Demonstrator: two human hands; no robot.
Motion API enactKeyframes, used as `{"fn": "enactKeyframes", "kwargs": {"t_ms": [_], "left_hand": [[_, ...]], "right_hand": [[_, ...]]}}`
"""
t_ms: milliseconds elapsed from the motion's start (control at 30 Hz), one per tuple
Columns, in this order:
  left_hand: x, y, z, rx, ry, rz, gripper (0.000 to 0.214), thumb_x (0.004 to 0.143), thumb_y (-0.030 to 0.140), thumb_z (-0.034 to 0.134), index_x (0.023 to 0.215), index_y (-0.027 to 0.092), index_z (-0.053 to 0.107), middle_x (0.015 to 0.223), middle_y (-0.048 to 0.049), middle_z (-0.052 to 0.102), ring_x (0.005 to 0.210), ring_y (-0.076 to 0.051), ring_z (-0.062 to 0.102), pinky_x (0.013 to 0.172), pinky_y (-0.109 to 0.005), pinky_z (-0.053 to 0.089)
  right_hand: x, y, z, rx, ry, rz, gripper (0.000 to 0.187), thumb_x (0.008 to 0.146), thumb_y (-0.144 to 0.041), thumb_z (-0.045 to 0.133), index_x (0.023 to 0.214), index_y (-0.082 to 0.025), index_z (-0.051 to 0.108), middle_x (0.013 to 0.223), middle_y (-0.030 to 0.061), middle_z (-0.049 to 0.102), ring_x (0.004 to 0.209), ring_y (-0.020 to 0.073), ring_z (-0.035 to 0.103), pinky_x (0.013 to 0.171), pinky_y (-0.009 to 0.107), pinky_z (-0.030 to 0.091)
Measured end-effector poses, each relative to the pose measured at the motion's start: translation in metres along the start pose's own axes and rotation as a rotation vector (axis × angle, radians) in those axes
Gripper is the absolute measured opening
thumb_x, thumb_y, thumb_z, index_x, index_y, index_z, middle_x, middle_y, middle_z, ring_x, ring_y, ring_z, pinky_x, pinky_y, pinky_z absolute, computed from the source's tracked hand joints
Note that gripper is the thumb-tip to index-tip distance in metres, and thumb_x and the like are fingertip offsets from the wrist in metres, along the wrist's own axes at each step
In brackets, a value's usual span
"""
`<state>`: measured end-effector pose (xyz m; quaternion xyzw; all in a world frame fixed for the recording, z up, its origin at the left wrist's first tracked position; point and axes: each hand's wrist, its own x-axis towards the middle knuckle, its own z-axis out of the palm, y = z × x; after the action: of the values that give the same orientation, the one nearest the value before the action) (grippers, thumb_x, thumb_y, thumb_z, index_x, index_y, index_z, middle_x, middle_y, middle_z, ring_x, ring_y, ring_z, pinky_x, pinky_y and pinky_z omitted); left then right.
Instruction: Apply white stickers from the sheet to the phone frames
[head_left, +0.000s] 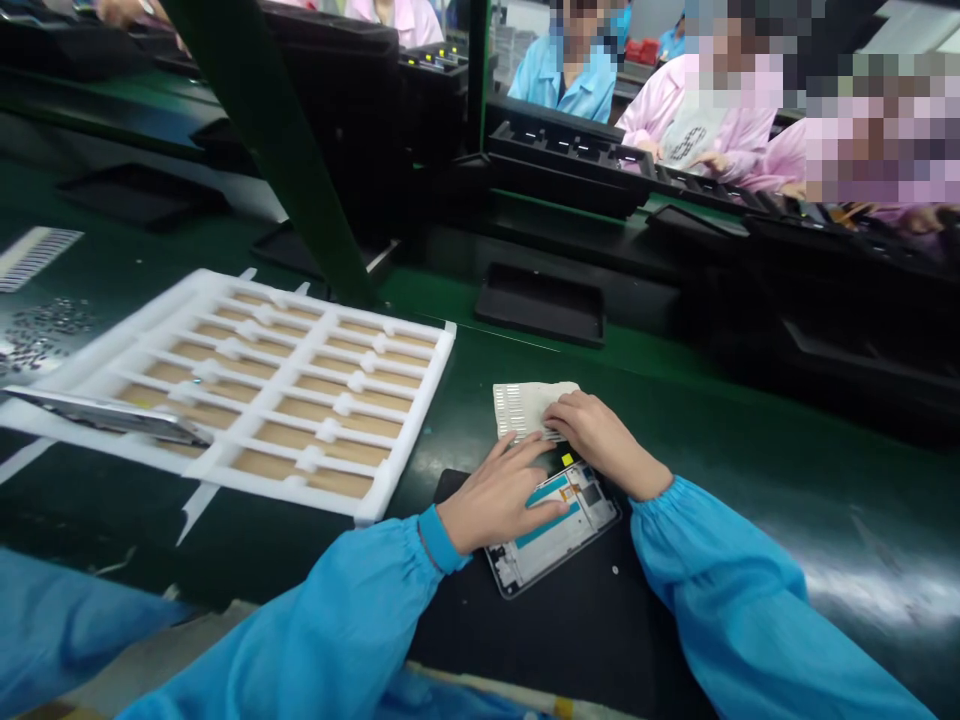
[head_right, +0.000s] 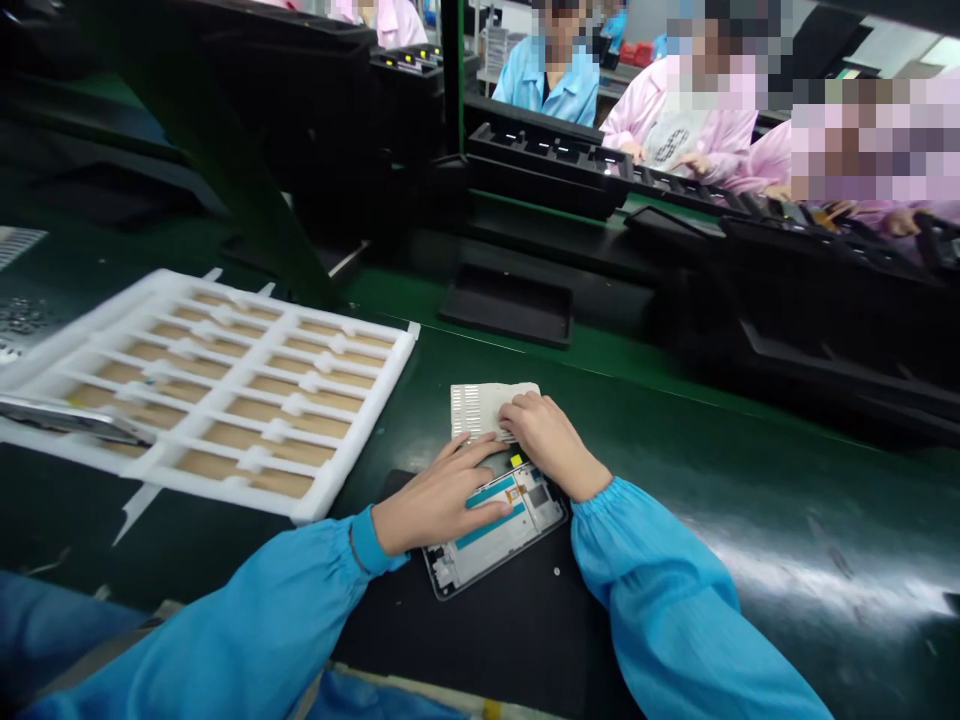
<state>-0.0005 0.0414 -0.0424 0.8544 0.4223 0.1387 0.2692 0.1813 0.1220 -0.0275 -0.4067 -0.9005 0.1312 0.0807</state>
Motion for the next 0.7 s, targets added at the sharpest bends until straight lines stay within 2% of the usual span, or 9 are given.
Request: {"fn": "enactKeyframes", "kwargs": {"t_ms": [167,333,433,567,700], "left_hand": [[0.0,0.0,-0.002,-0.025,0.0,0.022,0.037,0.093,0.05,0.055,0.094,0.016,0.07,0.149,-0.0124,0.046,0.144,-0.03,0.033,0.121,-0.052,0.02],[0.001,-0.002,-0.005,-0.063,-0.024,0.033,0.037,0.094,0.05,0.054,0.097,0.017,0.07,0.148,-0.0127,0.047,0.144,-0.029,0.033,0.122,-0.051,0.018],[0.0,-0.003,-0.006,-0.07,-0.042,0.027,0.036,0.094,0.05,0.054,0.097,0.017,0.069,0.148,-0.0126,0.047,0.146,-0.028,0.03,0.122,-0.05,0.019],[-0.001,-0.003,-0.007,-0.072,-0.056,0.026,0.039,0.096,0.051,0.05,0.097,0.017,0.067,0.15,-0.0124,0.045,0.147,-0.028,0.028,0.121,-0.052,0.018],[-0.002,-0.002,-0.007,-0.004,-0.027,0.054,0.041,0.097,0.052,0.047,0.088,0.016,0.065,0.16,-0.0104,0.027,0.148,-0.032,0.023,0.122,-0.055,0.011]], "right_hand": [[0.001,0.004,0.001,0.053,-0.012,-0.033,0.016,0.095,-0.014,0.049,0.085,-0.018,0.062,0.086,0.0075,0.061,0.085,0.0224,0.053,0.078,0.034,0.039],[0.0,0.011,0.011,0.225,0.072,0.021,0.017,0.095,-0.019,0.047,0.081,-0.02,0.057,0.086,0.0069,0.058,0.086,0.0224,0.051,0.081,0.036,0.042],[-0.001,0.015,0.012,0.389,0.171,0.089,0.015,0.095,-0.025,0.048,0.082,-0.02,0.055,0.087,0.0053,0.057,0.087,0.0205,0.053,0.082,0.035,0.045],[-0.002,0.013,0.005,0.634,0.373,0.224,0.019,0.097,-0.036,0.044,0.09,-0.021,0.052,0.093,0.0057,0.06,0.087,0.0183,0.058,0.079,0.033,0.048],[-0.013,0.002,-0.003,0.853,0.504,0.316,0.025,0.096,-0.044,0.044,0.087,-0.021,0.049,0.082,0.0037,0.063,0.078,0.0165,0.062,0.074,0.032,0.052]]}}
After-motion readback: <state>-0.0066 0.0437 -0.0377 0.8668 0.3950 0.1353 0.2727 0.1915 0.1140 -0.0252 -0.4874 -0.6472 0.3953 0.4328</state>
